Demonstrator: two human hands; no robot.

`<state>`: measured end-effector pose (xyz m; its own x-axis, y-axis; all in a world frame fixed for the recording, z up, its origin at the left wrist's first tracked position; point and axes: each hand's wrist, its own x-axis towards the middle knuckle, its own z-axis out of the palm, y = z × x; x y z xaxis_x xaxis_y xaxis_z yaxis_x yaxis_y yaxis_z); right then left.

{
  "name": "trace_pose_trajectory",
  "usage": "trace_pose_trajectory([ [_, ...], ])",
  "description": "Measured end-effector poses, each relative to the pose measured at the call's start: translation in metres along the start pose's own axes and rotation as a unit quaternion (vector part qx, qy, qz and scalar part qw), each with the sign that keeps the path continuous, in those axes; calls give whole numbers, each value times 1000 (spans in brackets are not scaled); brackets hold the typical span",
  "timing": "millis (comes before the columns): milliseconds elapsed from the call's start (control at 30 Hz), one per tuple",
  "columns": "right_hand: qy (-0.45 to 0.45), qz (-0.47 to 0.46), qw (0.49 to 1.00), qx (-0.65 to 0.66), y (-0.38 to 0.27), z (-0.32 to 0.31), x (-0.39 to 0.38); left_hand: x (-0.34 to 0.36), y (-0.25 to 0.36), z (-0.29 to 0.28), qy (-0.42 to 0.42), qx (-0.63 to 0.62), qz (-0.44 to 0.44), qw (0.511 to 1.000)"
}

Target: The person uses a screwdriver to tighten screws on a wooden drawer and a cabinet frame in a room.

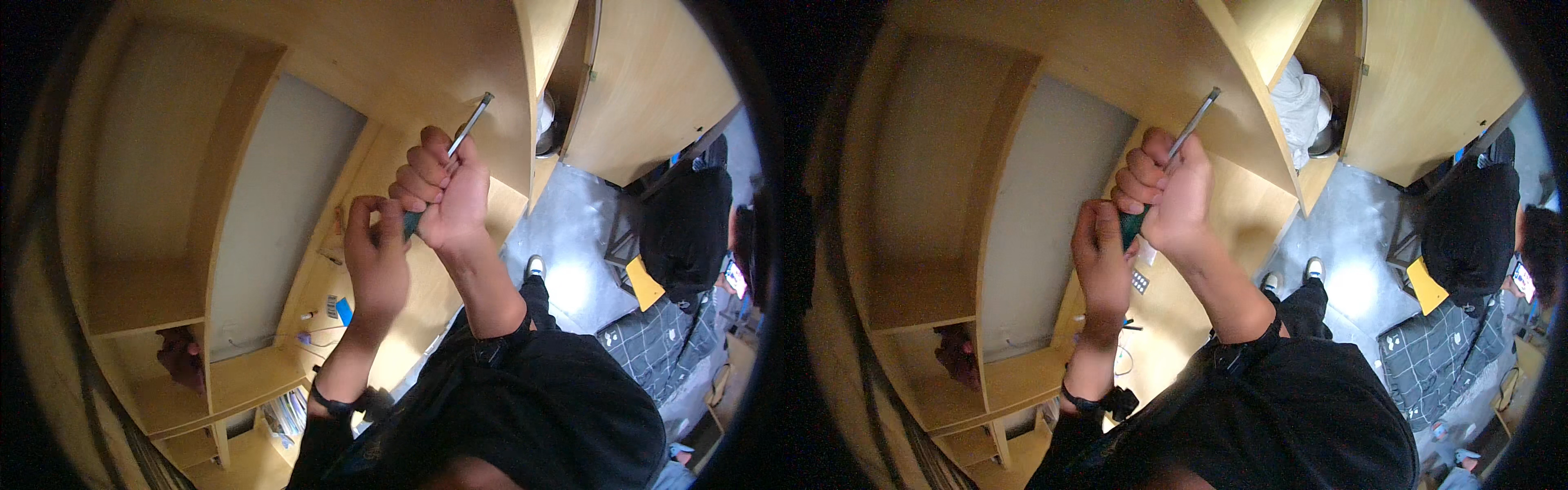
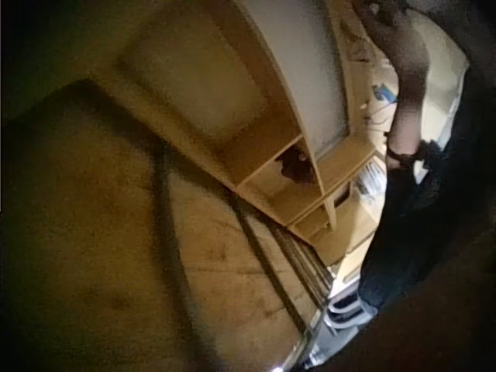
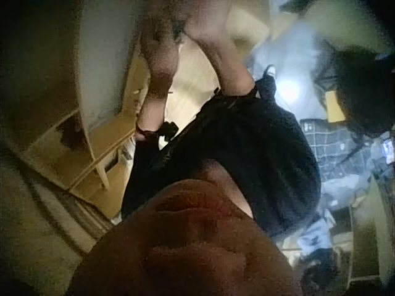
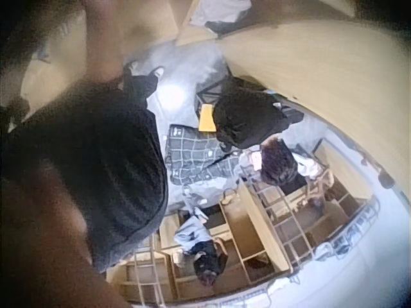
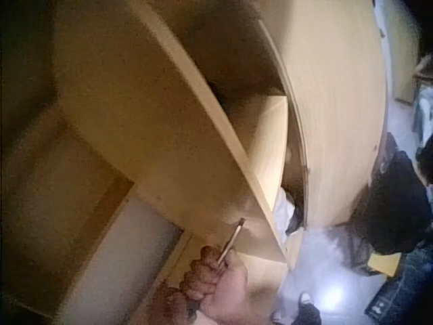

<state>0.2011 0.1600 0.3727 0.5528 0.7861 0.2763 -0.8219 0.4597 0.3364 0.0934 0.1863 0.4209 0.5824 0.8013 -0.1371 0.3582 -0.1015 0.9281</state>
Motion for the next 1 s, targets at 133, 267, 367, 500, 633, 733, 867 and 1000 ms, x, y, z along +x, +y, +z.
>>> trace_pose_trajectory([
  [133, -112, 63, 980, 152, 6, 5, 4, -8, 18, -9, 14, 326, 326, 887],
  [267, 68, -40, 996, -36, 14, 3, 5, 17, -10, -40, -71, -3, 135, 988],
  [367, 124, -52, 955, -265, 40, -1, -32, 37, -51, -88, -236, -455, -68, 856],
  [500, 128, 31, 661, -739, 37, -25, -66, 33, -66, -68, -151, -544, -17, 825],
  [633, 67, 73, 575, -812, 45, -31, -70, 24, -62, -47, -138, -424, 112, 888],
  [733, 79, 56, 555, -826, 44, -19, -75, 20, -56, -36, -120, -401, 123, 900],
  [867, 114, 3, 631, -768, 41, -10, -75, 19, -60, -33, -167, -222, 121, 953],
  [1000, 98, -21, 478, -873, 30, 0, -88, 26, -62, -36, -86, -201, 244, 945],
])
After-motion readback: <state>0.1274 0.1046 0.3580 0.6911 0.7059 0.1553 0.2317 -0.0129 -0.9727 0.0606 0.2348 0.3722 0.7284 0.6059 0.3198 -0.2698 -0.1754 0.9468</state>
